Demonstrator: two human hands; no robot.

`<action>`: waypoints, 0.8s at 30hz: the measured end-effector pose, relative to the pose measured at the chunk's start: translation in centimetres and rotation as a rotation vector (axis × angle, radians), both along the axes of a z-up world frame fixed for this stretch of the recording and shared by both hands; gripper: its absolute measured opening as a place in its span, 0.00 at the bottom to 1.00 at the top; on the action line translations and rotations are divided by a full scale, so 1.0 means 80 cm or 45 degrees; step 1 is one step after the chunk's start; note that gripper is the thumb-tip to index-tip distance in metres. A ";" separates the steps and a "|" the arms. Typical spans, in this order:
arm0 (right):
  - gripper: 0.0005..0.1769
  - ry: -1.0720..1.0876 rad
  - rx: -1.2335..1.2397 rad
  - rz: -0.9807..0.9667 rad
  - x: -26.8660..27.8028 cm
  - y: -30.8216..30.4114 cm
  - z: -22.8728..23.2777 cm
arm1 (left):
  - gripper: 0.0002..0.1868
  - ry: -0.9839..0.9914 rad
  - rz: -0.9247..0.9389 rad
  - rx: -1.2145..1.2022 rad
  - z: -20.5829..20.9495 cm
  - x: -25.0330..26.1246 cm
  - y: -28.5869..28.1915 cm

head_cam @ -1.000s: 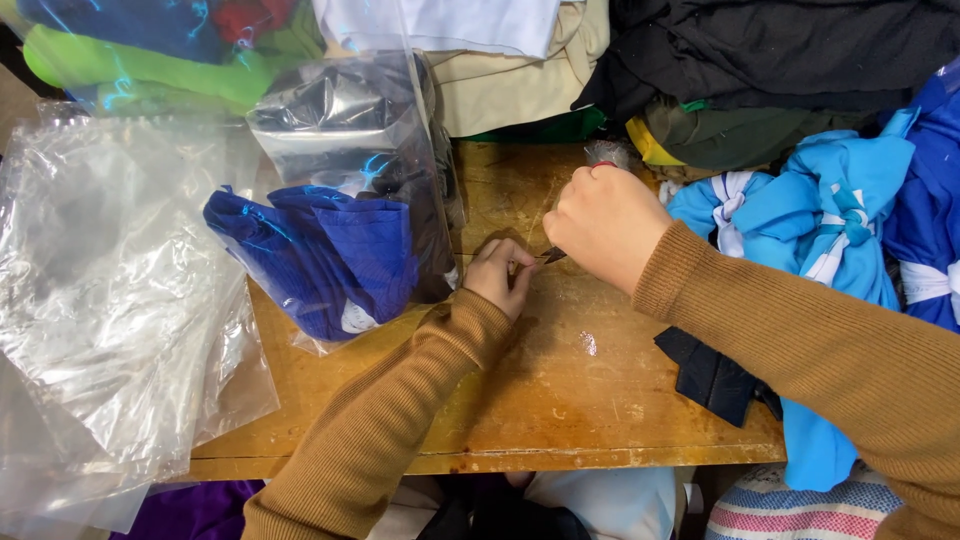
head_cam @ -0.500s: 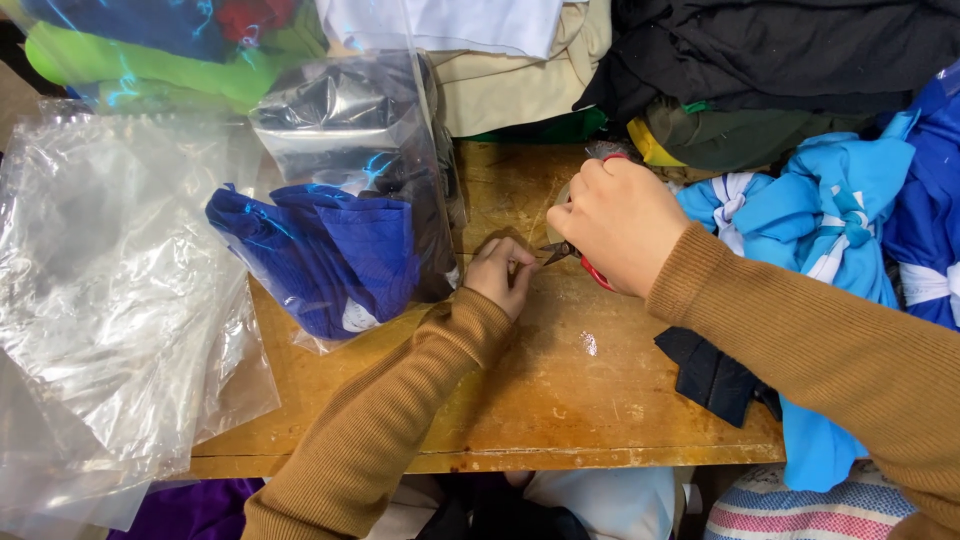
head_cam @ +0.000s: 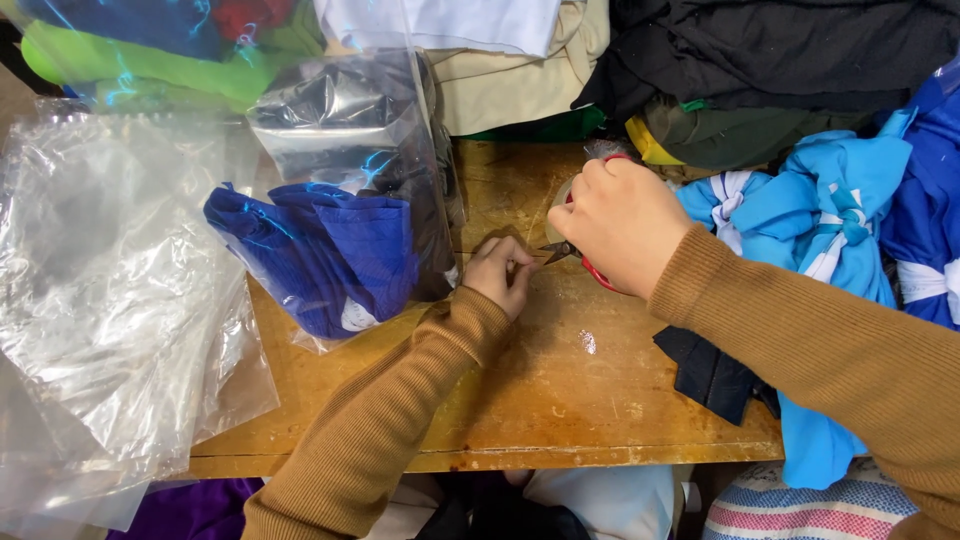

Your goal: Placing blue garments into a clear plastic bag and sealing it using tape and scissors.

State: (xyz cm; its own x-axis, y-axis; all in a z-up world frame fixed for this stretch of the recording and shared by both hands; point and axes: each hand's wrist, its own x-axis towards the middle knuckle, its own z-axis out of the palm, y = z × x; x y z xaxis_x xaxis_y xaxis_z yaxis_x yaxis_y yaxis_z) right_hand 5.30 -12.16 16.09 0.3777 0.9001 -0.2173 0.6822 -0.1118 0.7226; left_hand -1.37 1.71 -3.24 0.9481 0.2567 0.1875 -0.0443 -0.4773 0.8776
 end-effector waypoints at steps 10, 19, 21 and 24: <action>0.09 0.000 0.139 0.128 0.003 0.004 -0.020 | 0.03 -0.078 -0.010 0.026 -0.004 0.002 0.002; 0.07 0.014 0.187 0.178 0.009 0.001 -0.027 | 0.03 -0.062 -0.005 0.028 -0.006 0.003 0.001; 0.06 0.009 0.189 0.181 0.009 0.001 -0.027 | 0.03 -0.067 -0.004 0.013 -0.007 0.003 0.000; 0.06 0.010 0.192 0.185 0.006 0.003 -0.024 | 0.04 -0.076 -0.001 0.014 -0.006 0.003 0.000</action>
